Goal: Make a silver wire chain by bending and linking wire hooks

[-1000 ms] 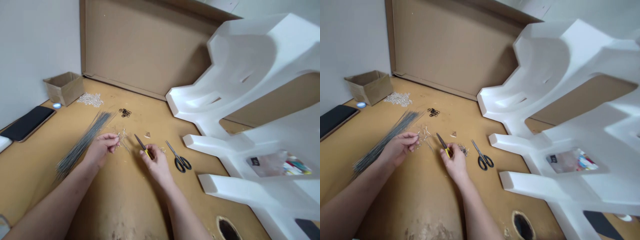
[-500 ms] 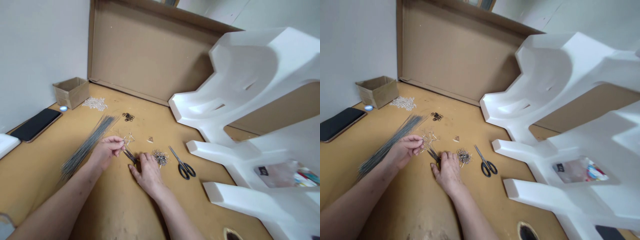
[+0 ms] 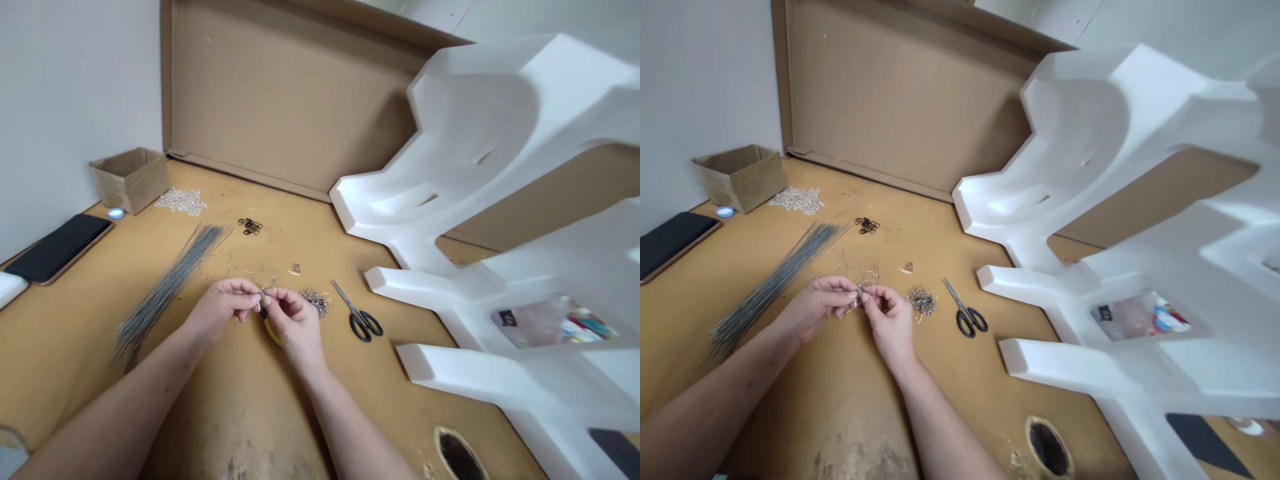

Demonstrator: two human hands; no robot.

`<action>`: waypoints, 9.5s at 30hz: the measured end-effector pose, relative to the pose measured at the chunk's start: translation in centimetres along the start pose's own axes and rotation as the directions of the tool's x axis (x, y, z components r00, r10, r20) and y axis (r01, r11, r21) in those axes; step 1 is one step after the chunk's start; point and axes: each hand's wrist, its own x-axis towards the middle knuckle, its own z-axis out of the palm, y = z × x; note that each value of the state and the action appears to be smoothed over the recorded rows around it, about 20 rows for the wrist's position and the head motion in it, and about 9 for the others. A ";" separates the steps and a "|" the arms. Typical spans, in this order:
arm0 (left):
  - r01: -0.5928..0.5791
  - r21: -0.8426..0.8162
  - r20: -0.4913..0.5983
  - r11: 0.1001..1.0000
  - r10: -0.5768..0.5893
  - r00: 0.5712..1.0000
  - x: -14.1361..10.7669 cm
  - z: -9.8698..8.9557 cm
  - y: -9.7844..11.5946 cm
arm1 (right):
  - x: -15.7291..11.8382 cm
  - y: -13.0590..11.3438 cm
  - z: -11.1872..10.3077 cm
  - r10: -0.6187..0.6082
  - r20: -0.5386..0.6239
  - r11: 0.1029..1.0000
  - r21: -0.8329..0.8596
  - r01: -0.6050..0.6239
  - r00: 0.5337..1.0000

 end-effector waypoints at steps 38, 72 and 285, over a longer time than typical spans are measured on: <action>0.041 0.065 -0.008 0.997 -0.040 0.999 0.0 0.1 -0.1 | 0.1 -1.1 -1.5 0.361 0.446 0.586 0.575 -0.571 0.819; -0.192 0.269 0.009 0.944 0.197 0.980 -0.9 1.7 -0.6 | -0.5 -1.2 -0.8 0.360 0.094 0.847 0.384 -0.367 0.928; 0.140 -0.069 0.214 0.988 -0.123 0.969 -0.8 0.5 -0.4 | -1.2 -2.4 -0.9 0.301 0.072 0.859 0.413 -0.303 0.951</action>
